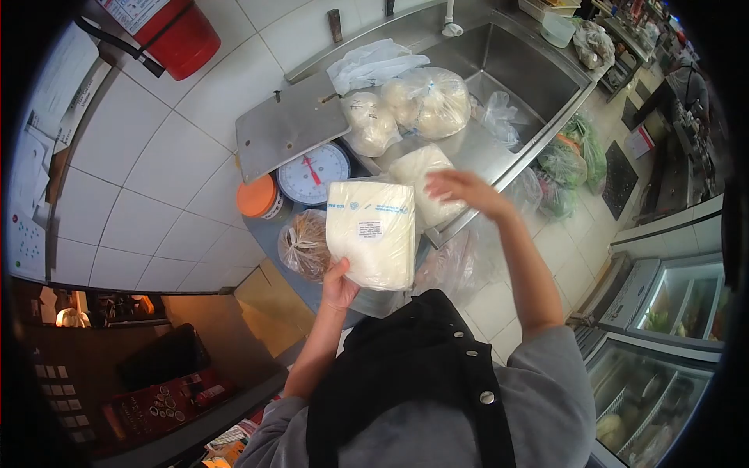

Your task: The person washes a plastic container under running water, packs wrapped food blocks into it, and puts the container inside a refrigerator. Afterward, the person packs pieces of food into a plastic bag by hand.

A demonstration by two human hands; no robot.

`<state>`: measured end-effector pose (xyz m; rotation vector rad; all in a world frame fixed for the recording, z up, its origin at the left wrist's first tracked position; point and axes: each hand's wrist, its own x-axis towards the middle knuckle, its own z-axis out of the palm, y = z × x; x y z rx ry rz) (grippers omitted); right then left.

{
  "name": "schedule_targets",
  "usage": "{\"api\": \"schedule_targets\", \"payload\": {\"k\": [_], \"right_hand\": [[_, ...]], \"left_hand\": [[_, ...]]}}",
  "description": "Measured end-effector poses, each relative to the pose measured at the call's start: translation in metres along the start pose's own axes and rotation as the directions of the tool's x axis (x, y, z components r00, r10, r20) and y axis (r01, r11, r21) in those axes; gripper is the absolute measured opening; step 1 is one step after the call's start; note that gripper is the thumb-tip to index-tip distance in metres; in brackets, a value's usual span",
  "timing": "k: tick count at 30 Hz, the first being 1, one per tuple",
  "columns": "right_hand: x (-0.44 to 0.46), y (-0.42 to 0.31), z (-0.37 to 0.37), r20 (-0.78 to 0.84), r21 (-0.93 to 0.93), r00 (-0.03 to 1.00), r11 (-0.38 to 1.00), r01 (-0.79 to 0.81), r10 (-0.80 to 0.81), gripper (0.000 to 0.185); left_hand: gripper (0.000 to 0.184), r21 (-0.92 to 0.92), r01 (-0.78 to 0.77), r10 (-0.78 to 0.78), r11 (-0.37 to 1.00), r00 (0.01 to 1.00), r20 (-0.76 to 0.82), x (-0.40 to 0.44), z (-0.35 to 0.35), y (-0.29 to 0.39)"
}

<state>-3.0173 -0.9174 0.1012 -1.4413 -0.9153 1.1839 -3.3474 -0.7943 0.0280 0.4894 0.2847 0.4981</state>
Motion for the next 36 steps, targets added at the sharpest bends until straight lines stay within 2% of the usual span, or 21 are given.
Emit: {"api": "schedule_targets", "payload": {"k": [2, 3, 5, 6, 9, 14, 16, 20, 22, 23, 25, 26, 28, 31, 32, 33, 34, 35, 36], "right_hand": [[-0.016, 0.007, 0.037, 0.164, 0.208, 0.982, 0.970, -0.126, 0.093, 0.063], [-0.021, 0.011, 0.054, 0.163, 0.207, 0.982, 0.970, -0.127, 0.094, 0.063], [-0.026, 0.020, 0.084, 0.171, 0.375, 0.984, 0.921, -0.106, 0.044, 0.074], [-0.028, 0.023, 0.095, 0.169, 0.375, 0.985, 0.921, -0.108, 0.047, 0.074], [-0.025, 0.039, 0.119, 0.098, 0.544, 0.992, 0.839, 0.012, -0.077, 0.080], [-0.030, 0.042, 0.127, 0.060, 0.616, 0.998, 0.787, -0.034, -0.003, 0.072], [-0.031, 0.042, 0.130, 0.044, 0.629, 0.999, 0.777, -0.034, 0.007, 0.070], [-0.034, 0.043, 0.134, 0.017, 0.640, 1.000, 0.768, -0.030, 0.026, 0.068], [-0.036, 0.044, 0.135, 0.009, 0.640, 1.000, 0.768, -0.024, 0.023, 0.068], [-0.037, 0.046, 0.135, -0.005, 0.641, 1.000, 0.767, -0.013, 0.021, 0.068], [-0.037, 0.048, 0.136, -0.018, 0.640, 1.000, 0.768, -0.004, 0.020, 0.068], [-0.037, 0.048, 0.137, -0.015, 0.634, 1.000, 0.773, -0.006, 0.021, 0.070], [-0.037, 0.046, 0.138, -0.012, 0.625, 1.000, 0.780, -0.007, 0.019, 0.071], [-0.039, 0.038, 0.141, 0.059, 0.510, 0.997, 0.857, -0.067, 0.043, 0.072], [-0.038, 0.034, 0.140, 0.079, 0.379, 0.996, 0.923, -0.066, 0.039, 0.072], [-0.034, 0.030, 0.136, 0.095, 0.240, 0.995, 0.969, -0.057, 0.035, 0.073], [-0.029, 0.032, 0.130, 0.087, 0.240, 0.996, 0.969, -0.054, 0.034, 0.073], [-0.022, 0.038, 0.122, -0.085, -0.110, 0.994, 0.992, 0.059, -0.069, 0.074], [-0.013, 0.046, 0.112, -0.206, -0.460, 0.953, 0.882, 0.106, -0.222, 0.076]], "left_hand": [[0.070, -0.005, 0.001, -0.001, 1.000, 1.000, -0.011, -0.001, -0.003, -0.001], [0.070, -0.010, -0.001, 0.001, 1.000, 1.000, -0.009, -0.001, -0.004, -0.001], [0.071, -0.018, 0.000, 0.000, 1.000, 1.000, -0.007, -0.001, -0.006, -0.001], [0.071, -0.012, -0.001, 0.001, 1.000, 1.000, -0.004, -0.001, -0.007, -0.001], [0.071, -0.007, 0.005, -0.005, 1.000, 1.000, -0.010, -0.002, -0.014, -0.003], [0.071, -0.003, 0.048, -0.048, 0.999, 0.998, -0.032, -0.011, -0.020, 0.002], [0.069, 0.057, 0.100, -0.095, 0.993, 0.992, -0.081, -0.016, -0.020, 0.005], [0.065, 0.132, 0.108, -0.101, 0.985, 0.993, -0.060, -0.023, -0.024, 0.012], [0.060, 0.307, 0.107, -0.089, 0.946, 0.993, -0.072, -0.025, -0.021, 0.020], [0.060, 0.306, 0.106, -0.088, 0.946, 0.994, -0.072, -0.025, -0.020, 0.024], [0.059, 0.497, 0.122, -0.109, 0.859, 0.993, -0.055, -0.023, -0.018, 0.033], [0.059, 0.496, 0.120, -0.107, 0.860, 0.993, -0.055, -0.022, -0.019, 0.035], [0.058, 0.478, 0.215, -0.159, 0.852, 0.975, -0.154, -0.019, -0.020, 0.037], [0.055, 0.512, 0.239, -0.130, 0.825, 0.962, -0.239, -0.018, -0.026, 0.023], [0.055, 0.511, 0.237, -0.131, 0.826, 0.963, -0.236, -0.020, -0.029, 0.018], [0.057, 0.449, 0.211, -0.113, 0.868, 0.966, -0.234, -0.023, -0.035, 0.013], [0.060, 0.383, 0.187, -0.100, 0.905, 0.967, -0.236, -0.026, -0.040, 0.008], [0.060, 0.382, 0.191, -0.106, 0.904, 0.967, -0.233, -0.029, -0.050, 0.002], [0.059, 0.315, 0.170, -0.082, 0.934, 0.958, -0.275, -0.030, -0.062, -0.003]]}}
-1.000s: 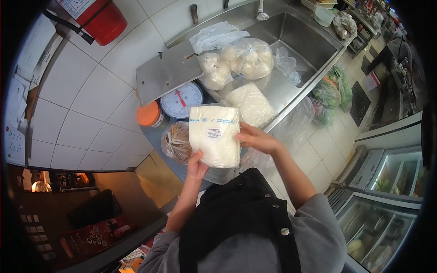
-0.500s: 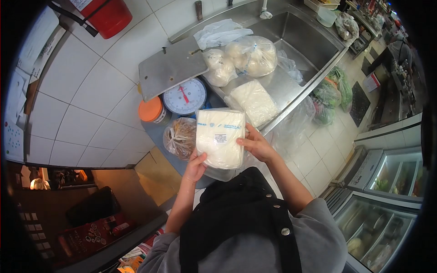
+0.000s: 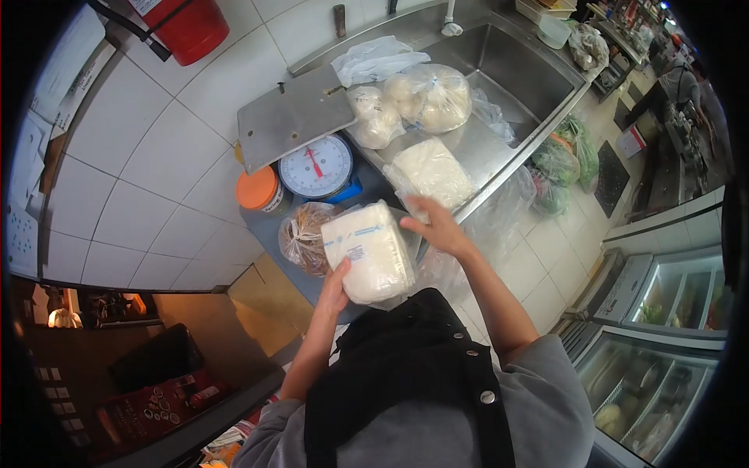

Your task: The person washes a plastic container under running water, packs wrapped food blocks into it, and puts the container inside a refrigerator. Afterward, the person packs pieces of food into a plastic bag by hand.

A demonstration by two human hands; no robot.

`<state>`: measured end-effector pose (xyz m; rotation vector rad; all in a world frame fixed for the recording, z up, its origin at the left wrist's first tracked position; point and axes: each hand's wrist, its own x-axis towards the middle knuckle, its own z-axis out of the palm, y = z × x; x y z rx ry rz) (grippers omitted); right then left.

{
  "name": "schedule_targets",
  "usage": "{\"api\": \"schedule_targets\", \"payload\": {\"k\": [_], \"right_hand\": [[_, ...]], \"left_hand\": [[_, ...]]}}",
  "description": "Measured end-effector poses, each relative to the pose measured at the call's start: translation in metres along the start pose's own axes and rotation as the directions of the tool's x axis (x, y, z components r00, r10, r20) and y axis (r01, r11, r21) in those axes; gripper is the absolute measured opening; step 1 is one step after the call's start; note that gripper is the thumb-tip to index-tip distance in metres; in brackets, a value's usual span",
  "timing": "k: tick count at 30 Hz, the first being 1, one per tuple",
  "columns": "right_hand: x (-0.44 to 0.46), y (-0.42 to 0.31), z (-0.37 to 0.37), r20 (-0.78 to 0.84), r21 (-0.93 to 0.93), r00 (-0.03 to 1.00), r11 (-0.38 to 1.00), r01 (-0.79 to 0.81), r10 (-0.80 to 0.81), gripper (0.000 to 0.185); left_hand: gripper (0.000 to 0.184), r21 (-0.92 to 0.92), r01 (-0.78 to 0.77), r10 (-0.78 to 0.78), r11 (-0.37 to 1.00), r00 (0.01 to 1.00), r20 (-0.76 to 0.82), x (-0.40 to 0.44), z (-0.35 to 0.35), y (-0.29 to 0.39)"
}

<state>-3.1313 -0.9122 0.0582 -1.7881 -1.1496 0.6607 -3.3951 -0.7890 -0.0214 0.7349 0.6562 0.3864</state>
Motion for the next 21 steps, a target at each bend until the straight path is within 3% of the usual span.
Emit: {"api": "schedule_targets", "payload": {"k": [1, 2, 4, 6, 8, 11, 13, 15, 17, 20, 21], "right_hand": [[0.009, 0.016, -0.002, -0.104, -0.254, 0.994, 0.967, 0.016, -0.044, 0.088], [0.015, 0.022, 0.000, -0.109, -0.257, 0.993, 0.966, 0.012, -0.041, 0.088], [0.024, 0.030, 0.008, -0.320, -0.559, 0.942, 0.782, -0.277, 0.105, 0.101], [0.030, 0.041, 0.021, -0.294, -0.545, 0.945, 0.787, -0.289, 0.144, 0.111], [0.033, 0.036, 0.034, -0.375, -0.641, 0.917, 0.677, -0.361, 0.134, 0.115], [0.037, 0.021, 0.039, -0.371, -0.670, 0.903, 0.612, -0.420, 0.214, 0.112], [0.040, 0.015, 0.034, -0.347, -0.680, 0.902, 0.593, -0.430, 0.256, 0.109], [0.048, 0.021, 0.027, -0.319, -0.694, 0.900, 0.574, -0.435, 0.296, 0.106], [0.053, 0.044, 0.006, -0.304, -0.539, 0.928, 0.764, -0.354, 0.216, 0.094], [0.058, 0.037, -0.047, -0.172, -0.435, 0.949, 0.844, -0.313, 0.263, 0.078], [0.062, 0.057, -0.066, -0.197, -0.389, 0.969, 0.895, -0.218, 0.151, 0.070]], "left_hand": [[0.059, -0.076, -0.007, 0.003, 0.997, 0.999, -0.049, -0.001, -0.006, -0.005], [0.059, -0.076, -0.003, 0.000, 0.997, 0.999, -0.043, -0.005, -0.008, -0.005], [0.056, -0.210, -0.034, 0.026, 0.977, 0.999, -0.038, -0.011, -0.010, -0.003], [0.057, -0.215, -0.042, 0.028, 0.976, 0.998, -0.064, -0.014, -0.017, -0.002], [0.058, -0.221, -0.049, 0.028, 0.974, 0.995, -0.095, -0.018, -0.025, -0.002], [0.059, -0.282, -0.021, -0.008, 0.959, 0.995, -0.103, -0.023, -0.031, -0.007], [0.059, -0.182, -0.049, 0.028, 0.982, 0.993, -0.118, -0.026, -0.030, -0.011], [0.060, -0.194, -0.055, 0.032, 0.980, 0.992, -0.123, -0.029, -0.028, -0.012], [0.060, -0.212, -0.059, 0.032, 0.975, 0.991, -0.130, -0.034, -0.028, -0.014], [0.059, -0.215, -0.056, 0.029, 0.975, 0.991, -0.128, -0.034, -0.032, -0.014], [0.058, -0.195, -0.071, 0.048, 0.978, 0.992, -0.120, -0.034, -0.036, -0.016]]}}
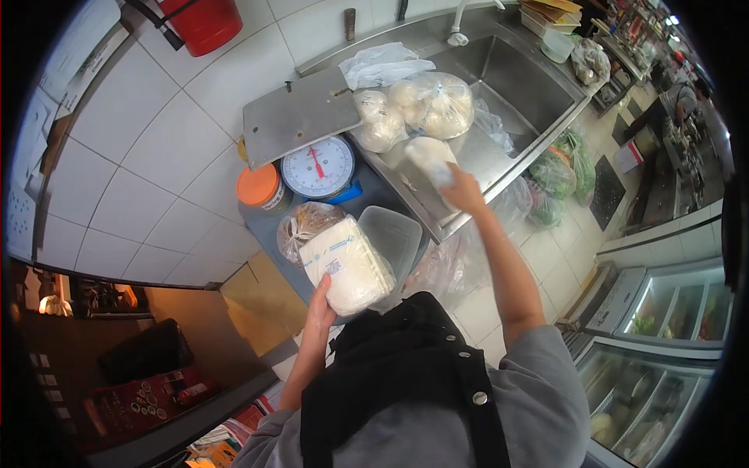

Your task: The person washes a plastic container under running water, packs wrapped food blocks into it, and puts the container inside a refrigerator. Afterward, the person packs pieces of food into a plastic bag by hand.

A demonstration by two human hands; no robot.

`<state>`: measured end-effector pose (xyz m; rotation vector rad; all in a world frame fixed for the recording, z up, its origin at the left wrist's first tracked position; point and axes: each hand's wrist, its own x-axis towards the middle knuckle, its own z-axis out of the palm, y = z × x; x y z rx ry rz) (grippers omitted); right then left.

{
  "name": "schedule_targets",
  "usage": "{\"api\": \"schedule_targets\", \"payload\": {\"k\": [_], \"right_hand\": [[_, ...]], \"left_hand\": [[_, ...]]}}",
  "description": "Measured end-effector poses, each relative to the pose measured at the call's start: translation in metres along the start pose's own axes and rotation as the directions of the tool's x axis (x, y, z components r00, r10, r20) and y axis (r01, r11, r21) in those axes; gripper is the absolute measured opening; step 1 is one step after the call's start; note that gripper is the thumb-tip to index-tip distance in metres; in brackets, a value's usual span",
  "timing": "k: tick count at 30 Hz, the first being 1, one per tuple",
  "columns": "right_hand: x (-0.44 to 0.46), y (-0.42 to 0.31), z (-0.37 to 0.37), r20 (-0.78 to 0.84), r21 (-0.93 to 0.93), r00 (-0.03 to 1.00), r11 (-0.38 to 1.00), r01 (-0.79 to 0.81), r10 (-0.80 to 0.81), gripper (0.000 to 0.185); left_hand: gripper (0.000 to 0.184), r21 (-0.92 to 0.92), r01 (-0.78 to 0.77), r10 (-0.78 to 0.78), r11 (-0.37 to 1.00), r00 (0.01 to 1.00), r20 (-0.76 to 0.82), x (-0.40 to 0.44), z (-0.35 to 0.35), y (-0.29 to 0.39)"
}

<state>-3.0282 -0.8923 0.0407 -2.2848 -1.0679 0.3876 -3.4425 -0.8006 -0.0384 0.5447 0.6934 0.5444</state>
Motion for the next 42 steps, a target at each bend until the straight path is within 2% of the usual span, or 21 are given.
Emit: {"api": "schedule_targets", "payload": {"k": [1, 2, 3, 4, 6, 7, 9, 11, 13, 24, 26, 33, 35, 36, 38, 42], "right_hand": [[0.008, 0.025, -0.007, -0.073, 0.068, 0.993, 0.993, 0.094, -0.089, 0.061], [0.004, 0.026, -0.032, 0.060, 0.357, 0.998, 0.933, -0.046, 0.027, 0.054], [-0.001, 0.023, -0.057, 0.219, 0.590, 0.971, 0.778, -0.214, 0.101, 0.047], [0.000, 0.042, -0.062, 0.218, 0.584, 0.971, 0.783, -0.212, 0.101, 0.047], [-0.002, 0.080, -0.060, 0.309, 0.767, 0.909, 0.492, -0.412, 0.279, 0.032], [-0.008, 0.091, -0.057, 0.308, 0.765, 0.907, 0.493, -0.415, 0.286, 0.032], [-0.030, 0.105, -0.051, 0.430, 0.811, 0.871, 0.323, -0.488, 0.237, 0.024], [-0.043, 0.115, -0.041, 0.446, 0.790, 0.851, 0.326, -0.520, 0.276, 0.024], [-0.050, 0.116, -0.033, 0.427, 0.813, 0.838, 0.262, -0.520, 0.339, 0.023], [-0.050, 0.114, -0.036, 0.418, 0.777, 0.829, 0.327, -0.538, 0.372, 0.029], [-0.048, 0.113, -0.038, 0.420, 0.754, 0.831, 0.370, -0.543, 0.364, 0.039], [-0.044, 0.095, -0.048, 0.379, 0.682, 0.814, 0.461, -0.567, 0.441, 0.036], [-0.041, 0.088, -0.051, 0.344, 0.656, 0.821, 0.509, -0.558, 0.456, 0.023], [-0.040, 0.086, -0.053, 0.344, 0.658, 0.821, 0.506, -0.557, 0.457, 0.023], [-0.037, 0.083, -0.055, 0.326, 0.627, 0.823, 0.545, -0.556, 0.465, 0.044], [-0.030, 0.093, -0.046, 0.254, 0.647, 0.843, 0.564, -0.513, 0.474, 0.049]], "left_hand": [[0.058, 0.018, -0.016, 0.016, 1.000, 1.000, 0.012, 0.000, -0.003, -0.001], [0.058, 0.009, -0.018, 0.018, 1.000, 1.000, 0.013, -0.002, -0.006, -0.001], [0.057, 0.012, -0.020, 0.020, 1.000, 1.000, 0.014, -0.003, -0.007, -0.001], [0.056, 0.016, -0.020, 0.019, 1.000, 1.000, 0.017, -0.003, -0.007, 0.000], [0.057, -0.031, -0.013, 0.013, 0.999, 1.000, 0.003, -0.005, -0.001, 0.003], [0.058, -0.071, -0.008, 0.007, 0.997, 1.000, -0.013, -0.006, 0.002, 0.004], [0.058, -0.070, -0.006, 0.005, 0.998, 1.000, -0.023, -0.007, 0.006, 0.004], [0.059, -0.065, -0.005, 0.003, 0.998, 0.999, -0.033, -0.005, 0.008, 0.004], [0.059, -0.065, -0.002, 0.000, 0.998, 1.000, -0.027, -0.002, 0.010, 0.004], [0.061, -0.002, 0.018, -0.018, 1.000, 1.000, -0.006, 0.007, 0.017, 0.002], [0.061, 0.003, 0.023, -0.023, 1.000, 1.000, -0.003, 0.008, 0.018, 0.002], [0.059, 0.028, 0.006, -0.006, 1.000, 1.000, -0.008, 0.005, 0.018, 0.002], [0.059, 0.029, -0.002, 0.002, 1.000, 1.000, -0.008, 0.005, 0.017, 0.002], [0.058, 0.024, -0.002, 0.002, 1.000, 1.000, -0.005, 0.005, 0.016, 0.001], [0.058, 0.022, -0.002, 0.002, 1.000, 1.000, -0.002, 0.005, 0.015, 0.002], [0.058, 0.034, 0.010, -0.009, 0.999, 1.000, -0.023, 0.002, 0.014, 0.002]]}}
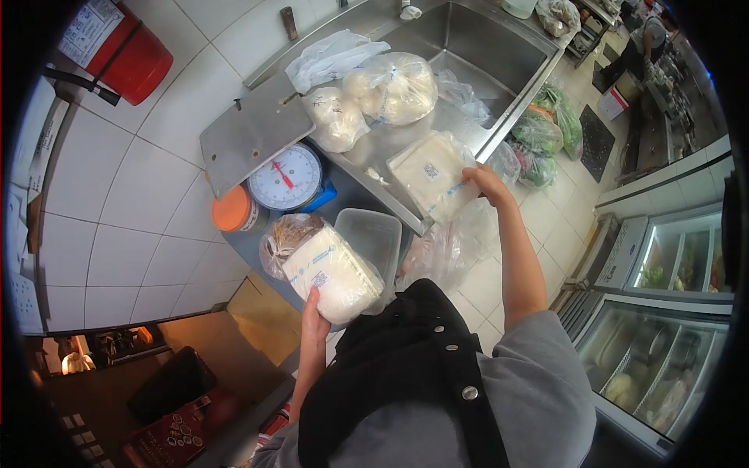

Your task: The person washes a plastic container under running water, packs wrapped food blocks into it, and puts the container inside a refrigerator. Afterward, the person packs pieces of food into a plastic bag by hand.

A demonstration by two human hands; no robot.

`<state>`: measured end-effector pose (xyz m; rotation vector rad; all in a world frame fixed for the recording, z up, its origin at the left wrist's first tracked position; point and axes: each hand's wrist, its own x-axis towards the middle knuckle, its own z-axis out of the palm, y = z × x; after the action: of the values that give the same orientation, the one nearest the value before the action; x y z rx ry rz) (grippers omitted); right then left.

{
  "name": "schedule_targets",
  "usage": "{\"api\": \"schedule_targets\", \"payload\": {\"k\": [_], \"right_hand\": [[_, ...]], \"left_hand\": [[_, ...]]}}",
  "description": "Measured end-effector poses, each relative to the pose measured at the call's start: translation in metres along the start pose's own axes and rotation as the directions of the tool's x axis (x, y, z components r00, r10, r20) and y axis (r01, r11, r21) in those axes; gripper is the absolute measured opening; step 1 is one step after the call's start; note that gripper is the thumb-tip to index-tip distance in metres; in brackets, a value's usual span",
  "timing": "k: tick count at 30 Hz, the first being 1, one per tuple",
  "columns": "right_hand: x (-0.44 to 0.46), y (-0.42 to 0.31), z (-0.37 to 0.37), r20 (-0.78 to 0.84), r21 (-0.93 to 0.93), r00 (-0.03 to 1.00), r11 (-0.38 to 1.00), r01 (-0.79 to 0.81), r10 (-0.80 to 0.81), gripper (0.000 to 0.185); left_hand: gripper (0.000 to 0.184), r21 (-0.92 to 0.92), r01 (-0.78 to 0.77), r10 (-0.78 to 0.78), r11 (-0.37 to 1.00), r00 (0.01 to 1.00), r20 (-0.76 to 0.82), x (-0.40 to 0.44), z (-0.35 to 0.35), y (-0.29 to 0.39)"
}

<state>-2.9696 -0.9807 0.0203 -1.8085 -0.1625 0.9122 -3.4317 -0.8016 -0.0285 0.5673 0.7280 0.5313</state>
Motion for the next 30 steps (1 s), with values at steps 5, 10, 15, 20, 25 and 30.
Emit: {"api": "schedule_targets", "payload": {"k": [5, 10, 15, 20, 25, 30], "right_hand": [[-0.006, -0.002, -0.002, -0.063, -0.145, 0.995, 0.987, 0.068, -0.077, 0.051], [0.006, 0.014, -0.007, -0.116, -0.323, 0.967, 0.929, 0.181, -0.229, 0.052], [-0.006, 0.023, 0.010, -0.322, -0.602, 0.739, 0.730, 0.322, -0.592, 0.064], [-0.044, -0.015, 0.025, -0.188, -0.871, 0.500, 0.379, 0.313, -0.845, 0.063], [-0.038, -0.004, 0.041, -0.132, -0.803, 0.674, 0.476, 0.357, -0.727, 0.066], [-0.031, 0.004, 0.048, -0.135, -0.847, 0.781, 0.481, 0.228, -0.609, 0.095]], "left_hand": [[0.058, -0.001, 0.001, -0.001, 1.000, 1.000, -0.013, 0.002, -0.003, -0.002], [0.058, 0.025, 0.019, -0.018, 1.000, 1.000, -0.021, 0.004, -0.009, -0.003], [0.059, 0.027, 0.037, -0.037, 0.999, 0.999, -0.023, 0.003, -0.002, -0.001], [0.060, 0.035, 0.031, -0.030, 0.999, 0.999, -0.013, 0.006, -0.003, -0.003], [0.059, 0.039, 0.036, -0.036, 0.999, 0.999, 0.003, 0.006, -0.003, -0.003], [0.059, 0.031, 0.026, -0.026, 0.999, 1.000, -0.007, 0.003, -0.006, -0.003]]}}
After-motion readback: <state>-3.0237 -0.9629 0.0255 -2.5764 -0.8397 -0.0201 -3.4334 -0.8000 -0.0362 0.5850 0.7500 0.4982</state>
